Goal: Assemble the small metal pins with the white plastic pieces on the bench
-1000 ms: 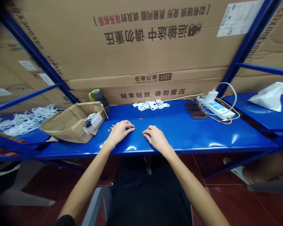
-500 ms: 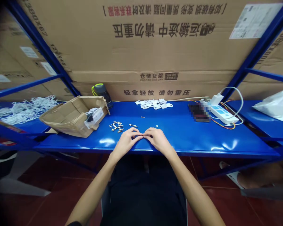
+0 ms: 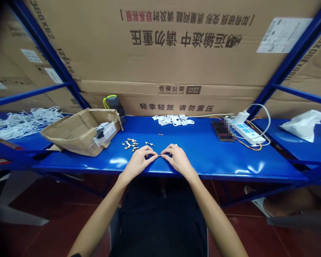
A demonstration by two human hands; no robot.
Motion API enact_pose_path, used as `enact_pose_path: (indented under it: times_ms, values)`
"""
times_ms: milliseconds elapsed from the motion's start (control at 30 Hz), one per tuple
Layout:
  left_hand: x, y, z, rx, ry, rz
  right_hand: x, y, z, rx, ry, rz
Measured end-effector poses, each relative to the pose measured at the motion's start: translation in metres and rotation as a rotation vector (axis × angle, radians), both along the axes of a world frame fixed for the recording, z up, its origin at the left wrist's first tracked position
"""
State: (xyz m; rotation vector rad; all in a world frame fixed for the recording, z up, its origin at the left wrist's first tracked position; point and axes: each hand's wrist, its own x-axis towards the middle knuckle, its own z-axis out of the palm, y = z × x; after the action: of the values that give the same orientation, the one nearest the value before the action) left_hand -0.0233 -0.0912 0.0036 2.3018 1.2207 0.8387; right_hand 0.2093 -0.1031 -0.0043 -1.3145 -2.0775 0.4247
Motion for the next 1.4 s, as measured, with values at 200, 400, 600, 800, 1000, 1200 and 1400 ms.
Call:
enact_pose_path:
  times_ms: [200,400,600,800,1000,1200,1400]
  values:
    - [-0.038,0.011,0.004,-0.031,-0.001,0.01,0.021,0.008,-0.008,0.102,-0.145,-0.219]
    - [-0.039,0.015,0.004,-0.026,-0.001,0.013,0.042,0.018,-0.008,0.185,-0.316,-0.409]
    - [-0.039,0.018,0.0,-0.025,-0.034,0.008,0.01,0.061,0.017,0.094,-0.375,-0.186]
    - [-0.039,0.017,0.0,-0.052,-0.044,0.006,-0.022,0.106,0.029,-0.01,-0.436,-0.112]
    - [-0.03,0.014,-0.001,-0.033,-0.028,0.026,-0.008,0.062,0.022,-0.027,-0.313,-0.057]
    - [-0.027,0.015,-0.002,-0.037,-0.036,0.002,-0.017,-0.006,0.007,0.0,-0.102,0.085]
    - [-0.018,0.016,-0.004,-0.052,-0.057,-0.028,-0.034,-0.011,0.003,0.041,-0.153,0.037]
